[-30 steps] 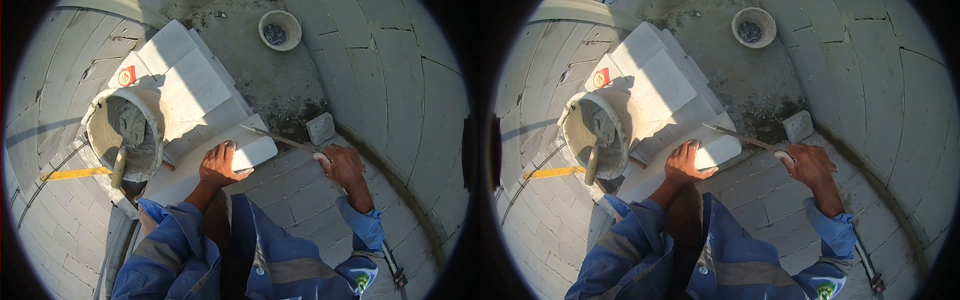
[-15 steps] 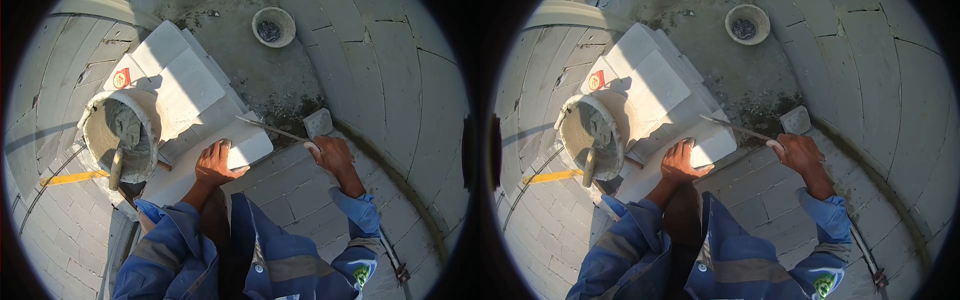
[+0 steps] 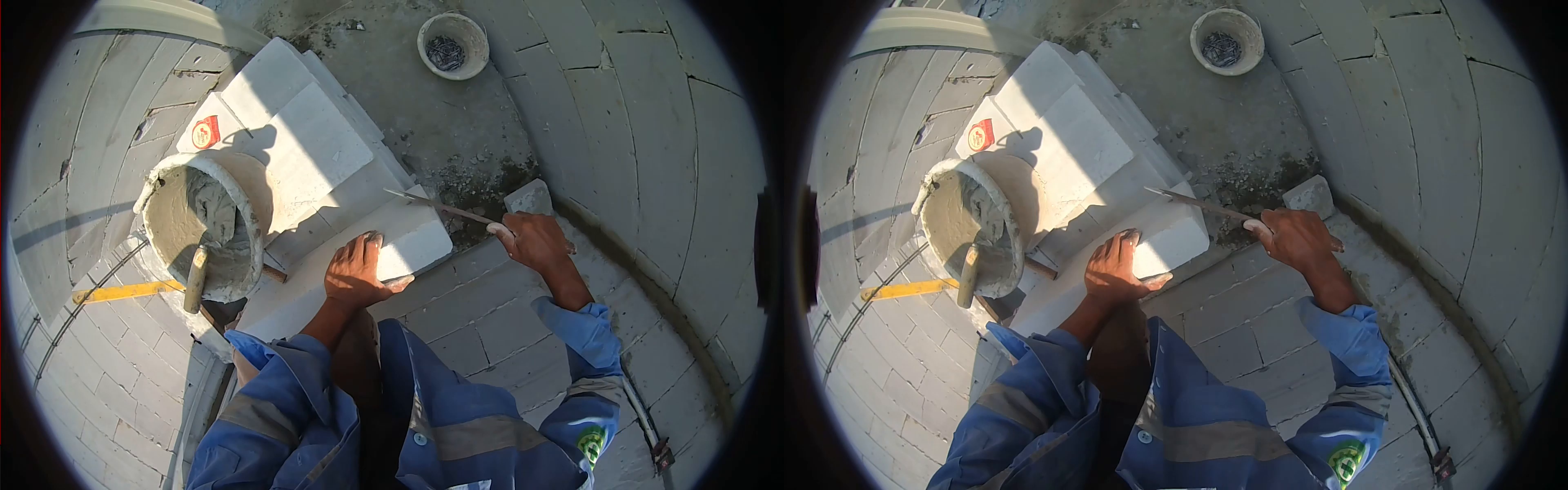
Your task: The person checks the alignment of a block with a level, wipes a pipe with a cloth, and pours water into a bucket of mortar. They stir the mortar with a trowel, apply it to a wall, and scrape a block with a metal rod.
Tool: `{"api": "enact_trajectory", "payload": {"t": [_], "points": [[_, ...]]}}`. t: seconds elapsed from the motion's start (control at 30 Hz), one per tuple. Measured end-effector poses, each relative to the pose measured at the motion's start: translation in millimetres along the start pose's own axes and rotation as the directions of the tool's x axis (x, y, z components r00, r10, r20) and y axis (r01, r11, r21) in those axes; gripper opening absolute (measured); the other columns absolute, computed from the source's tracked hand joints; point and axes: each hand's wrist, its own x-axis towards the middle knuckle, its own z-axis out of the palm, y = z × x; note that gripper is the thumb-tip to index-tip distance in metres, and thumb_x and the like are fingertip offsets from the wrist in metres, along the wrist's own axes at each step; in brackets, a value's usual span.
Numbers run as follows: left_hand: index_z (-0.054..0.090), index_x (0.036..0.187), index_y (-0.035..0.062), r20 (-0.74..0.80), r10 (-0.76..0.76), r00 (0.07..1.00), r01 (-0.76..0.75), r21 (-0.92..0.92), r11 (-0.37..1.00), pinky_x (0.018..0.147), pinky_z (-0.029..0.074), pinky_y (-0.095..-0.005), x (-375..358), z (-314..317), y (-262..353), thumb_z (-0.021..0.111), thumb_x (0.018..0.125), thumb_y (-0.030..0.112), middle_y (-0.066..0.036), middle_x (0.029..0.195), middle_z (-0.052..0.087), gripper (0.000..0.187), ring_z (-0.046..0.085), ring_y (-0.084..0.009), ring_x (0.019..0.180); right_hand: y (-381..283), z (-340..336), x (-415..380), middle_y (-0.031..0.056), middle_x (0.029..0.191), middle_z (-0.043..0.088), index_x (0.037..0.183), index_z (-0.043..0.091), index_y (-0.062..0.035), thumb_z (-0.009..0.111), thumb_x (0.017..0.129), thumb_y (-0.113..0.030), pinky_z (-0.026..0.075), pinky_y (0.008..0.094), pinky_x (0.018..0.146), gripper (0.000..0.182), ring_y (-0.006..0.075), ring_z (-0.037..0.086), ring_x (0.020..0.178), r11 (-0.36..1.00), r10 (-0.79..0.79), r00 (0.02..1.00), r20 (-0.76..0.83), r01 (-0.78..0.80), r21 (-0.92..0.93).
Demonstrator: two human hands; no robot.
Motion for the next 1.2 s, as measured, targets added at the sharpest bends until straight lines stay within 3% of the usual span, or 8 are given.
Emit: {"api": "enact_trajectory", "payload": {"t": [0.1, 0.3, 0.63, 0.8, 0.9, 1.03, 1.1, 1.2], "points": [[0.059, 0.115, 0.0023, 0.035, -0.011, 0.999, 0.010, 0.028, 1.000, 0.082, 0.054, -0.0381, 4, -1, 1, 0.080, 0.060, 0.062, -0.013, 0.109, 0.064, 0.083, 0.066, -0.0282, 0.095, 21, 39, 17, 0.0139, 0.062, 0.059, 0.072, 0.060, -0.0060, 0.057, 0.095, -0.046, 0.044, 0.0464, 0.053, 0.046, 0.0360, 0.058, 0.057, 1.000, 0.004, 1.000, -0.031, -0.003, 0.019], [0.057, 0.117, 0.0015, 0.042, -0.015, 0.999, 0.016, -0.037, 0.999, 0.085, 0.053, -0.0423, -2, 3, 1, 0.078, 0.062, 0.064, -0.018, 0.113, 0.060, 0.086, 0.065, -0.0331, 0.097, -5, -6, -11, 0.0149, 0.065, 0.059, 0.071, 0.058, -0.0053, 0.057, 0.094, -0.046, 0.044, 0.0476, 0.054, 0.047, 0.0386, 0.057, 0.058, 0.985, -0.039, 0.999, -0.004, 0.039, 0.170], [0.059, 0.113, 0.0005, 0.083, -0.020, 0.996, 0.021, -0.010, 1.000, 0.084, 0.053, -0.0415, 1, 0, 2, 0.075, 0.064, 0.067, -0.017, 0.109, 0.062, 0.084, 0.065, -0.0327, 0.095, 6, 24, 9, 0.0138, 0.064, 0.058, 0.069, 0.057, -0.0051, 0.064, 0.091, -0.041, 0.044, 0.0454, 0.053, 0.042, 0.0360, 0.057, 0.058, 0.993, -0.073, 0.996, -0.045, 0.077, 0.094], [0.057, 0.115, 0.0001, 0.109, -0.022, 0.994, 0.025, -0.027, 0.999, 0.084, 0.052, -0.0405, -3, -2, 3, 0.075, 0.065, 0.066, -0.017, 0.109, 0.061, 0.085, 0.064, -0.0321, 0.098, 4, 32, 0, 0.0116, 0.062, 0.056, 0.068, 0.057, -0.0056, 0.069, 0.088, -0.038, 0.042, 0.0447, 0.050, 0.040, 0.0337, 0.057, 0.056, 0.954, -0.144, 0.980, -0.140, 0.175, 0.242], [0.056, 0.116, 0.0004, 0.050, 0.003, 0.999, -0.005, 0.042, 0.999, 0.084, 0.052, -0.0401, 2, -4, 4, 0.077, 0.064, 0.064, -0.016, 0.109, 0.061, 0.084, 0.064, -0.0307, 0.097, 6, 28, 5, 0.0110, 0.062, 0.056, 0.068, 0.057, -0.0056, 0.071, 0.086, -0.038, 0.042, 0.0440, 0.048, 0.040, 0.0326, 0.057, 0.054, 0.955, -0.174, 0.969, -0.178, 0.210, 0.211], [0.056, 0.115, 0.0014, 0.043, -0.022, 0.999, 0.022, -0.002, 1.000, 0.083, 0.052, -0.0404, 2, -4, 8, 0.079, 0.063, 0.061, -0.016, 0.110, 0.061, 0.082, 0.064, -0.0298, 0.095, -3, 24, -8, 0.0113, 0.062, 0.056, 0.068, 0.057, -0.0056, 0.071, 0.085, -0.038, 0.041, 0.0433, 0.047, 0.039, 0.0324, 0.057, 0.053, 0.962, -0.114, 0.977, -0.178, 0.154, 0.227], [0.056, 0.115, 0.0018, 0.064, -0.048, 0.997, 0.048, -0.003, 0.999, 0.083, 0.052, -0.0405, 2, -5, 8, 0.080, 0.063, 0.060, -0.016, 0.111, 0.061, 0.082, 0.065, -0.0297, 0.095, -2, 33, -8, 0.0115, 0.063, 0.057, 0.068, 0.056, -0.0054, 0.071, 0.086, -0.037, 0.042, 0.0429, 0.047, 0.039, 0.0327, 0.057, 0.053, 0.931, -0.059, 0.947, -0.315, 0.166, 0.325], [0.055, 0.117, 0.0018, 0.006, -0.014, 1.000, 0.014, -0.002, 1.000, 0.082, 0.052, -0.0401, 3, -4, 10, 0.080, 0.063, 0.059, -0.015, 0.109, 0.061, 0.082, 0.065, -0.0298, 0.094, -2, 44, 6, 0.0118, 0.062, 0.056, 0.069, 0.057, -0.0057, 0.070, 0.087, -0.037, 0.042, 0.0426, 0.048, 0.039, 0.0328, 0.057, 0.053, 0.940, -0.065, 0.938, -0.341, 0.172, 0.295]]}}
